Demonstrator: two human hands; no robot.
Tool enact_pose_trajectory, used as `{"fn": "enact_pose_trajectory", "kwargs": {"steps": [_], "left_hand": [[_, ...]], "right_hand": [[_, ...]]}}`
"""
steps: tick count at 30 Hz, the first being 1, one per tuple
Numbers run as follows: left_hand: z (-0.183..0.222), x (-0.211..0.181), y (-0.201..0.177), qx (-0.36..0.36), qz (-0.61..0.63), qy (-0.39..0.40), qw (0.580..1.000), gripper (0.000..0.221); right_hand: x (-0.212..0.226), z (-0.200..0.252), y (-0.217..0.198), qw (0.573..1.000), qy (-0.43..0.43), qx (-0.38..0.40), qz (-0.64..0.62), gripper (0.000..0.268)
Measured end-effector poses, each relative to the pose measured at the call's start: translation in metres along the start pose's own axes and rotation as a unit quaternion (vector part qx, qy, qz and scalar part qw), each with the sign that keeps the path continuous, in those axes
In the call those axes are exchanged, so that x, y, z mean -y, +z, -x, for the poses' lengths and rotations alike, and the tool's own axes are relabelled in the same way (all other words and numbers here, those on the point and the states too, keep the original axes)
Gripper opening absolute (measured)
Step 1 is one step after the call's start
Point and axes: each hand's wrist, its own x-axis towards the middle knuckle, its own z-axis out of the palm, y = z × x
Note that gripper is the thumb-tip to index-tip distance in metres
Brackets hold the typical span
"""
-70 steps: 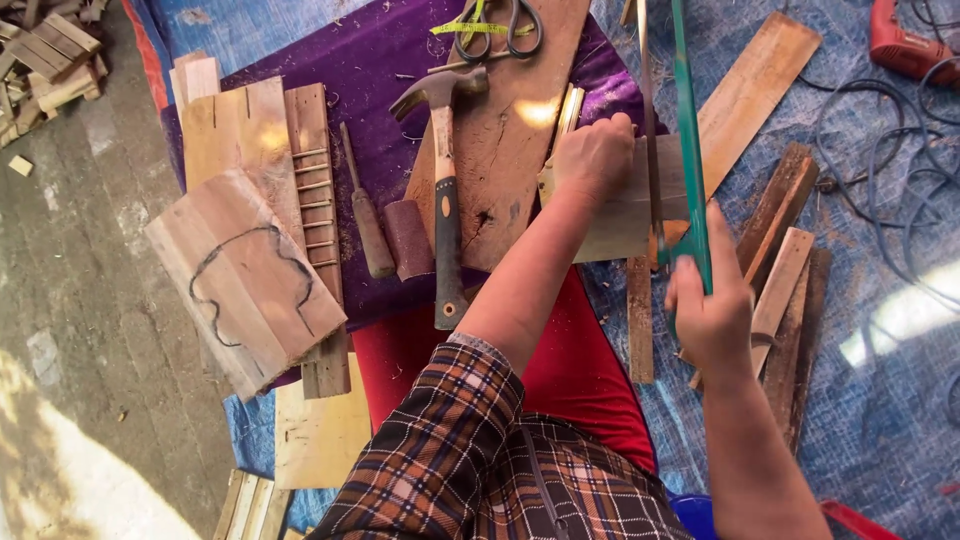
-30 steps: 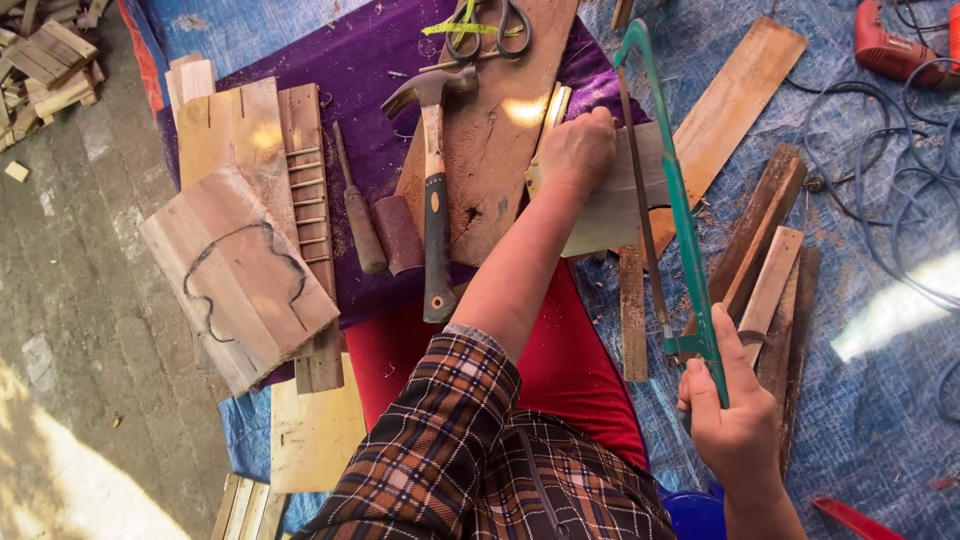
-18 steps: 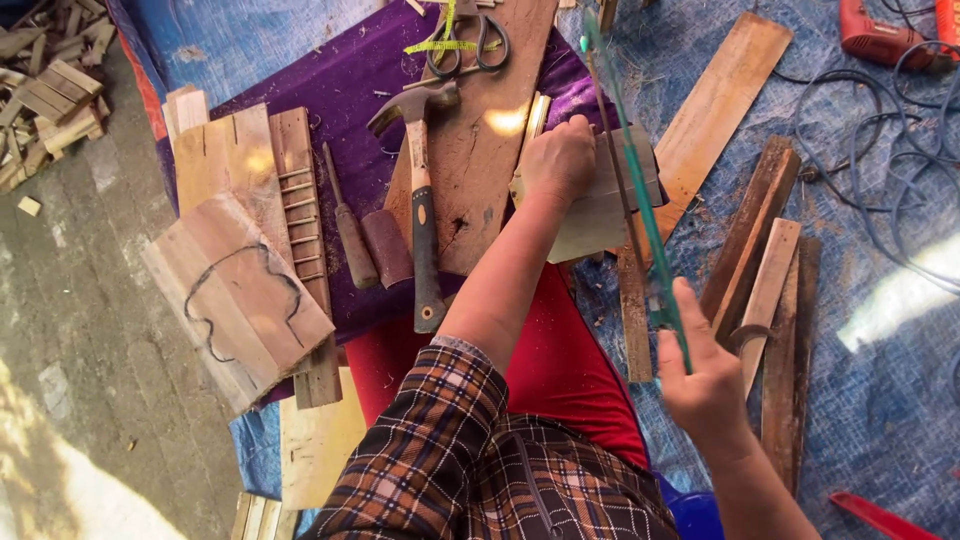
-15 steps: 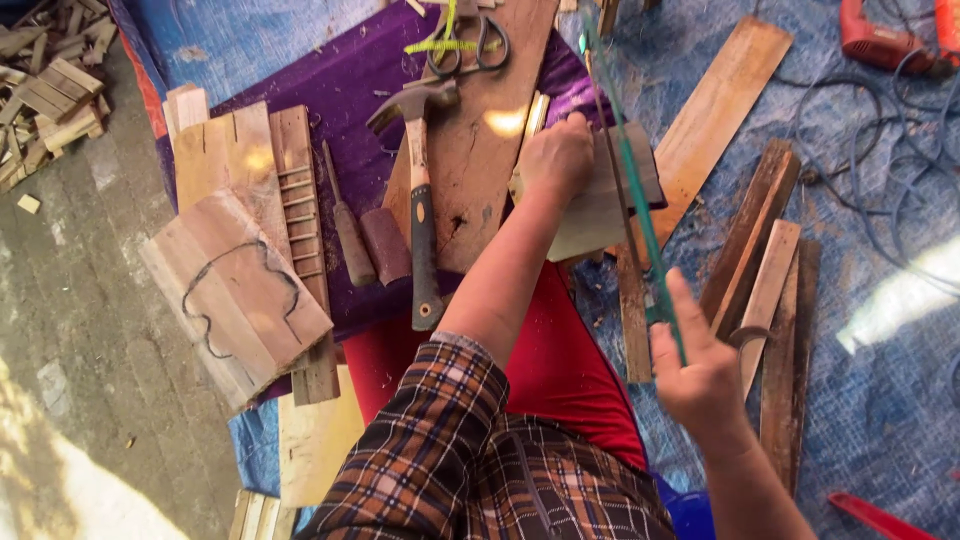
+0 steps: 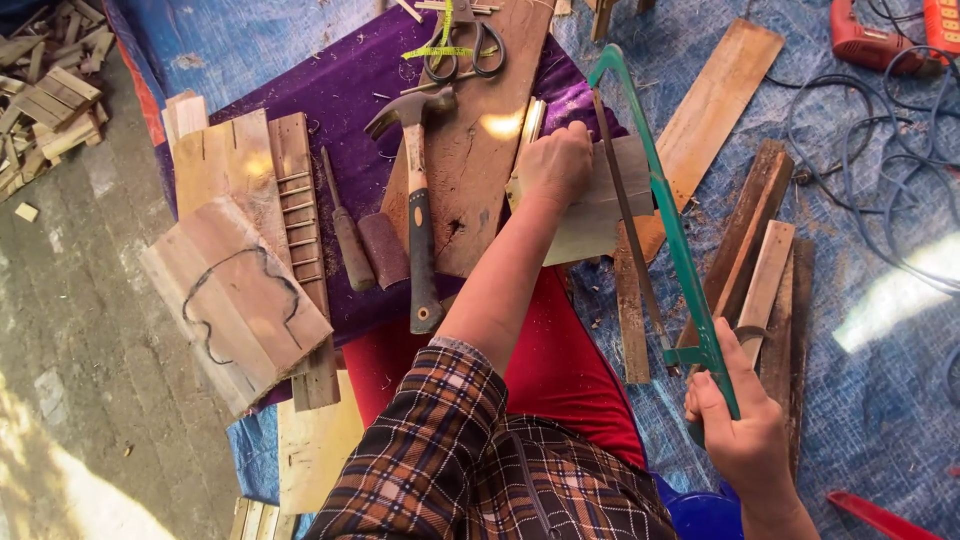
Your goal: A person uses a manual hacksaw to cut through a small piece of wood on a makeshift workbench.
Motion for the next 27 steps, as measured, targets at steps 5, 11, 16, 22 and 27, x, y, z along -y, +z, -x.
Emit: {"fn": "enact_pose_trajectory", "kwargs": {"steps": [5, 11, 16, 22, 27], "left_hand": [[0.0, 0.007, 0.004, 0.016, 0.009, -0.008, 1.0, 0.029], [-0.002, 0.008, -0.001, 0.038, 0.019, -0.024, 0.999, 0.026], [-0.013, 0.018, 0.034, 0.032, 0.016, 0.017, 0.999, 0.03], [-0.003, 0.022, 0.045, -0.002, -0.003, 0.018, 1.0, 0.029], [0.001, 0.016, 0.038, -0.024, -0.005, 0.032, 0.999, 0.024]], "right_hand": [[0.003, -0.003, 0.014, 0.998, -0.058, 0.001, 0.027, 0.067], [0.016, -0.061, 0.02, 0.995, -0.094, 0.02, 0.021, 0.064], [0.02, -0.08, 0.04, 0.992, -0.118, -0.031, 0.007, 0.054], [0.011, -0.02, 0.04, 0.995, -0.07, -0.047, 0.054, 0.057], [0.005, -0.005, 0.023, 0.996, -0.057, -0.061, 0.031, 0.056]]}}
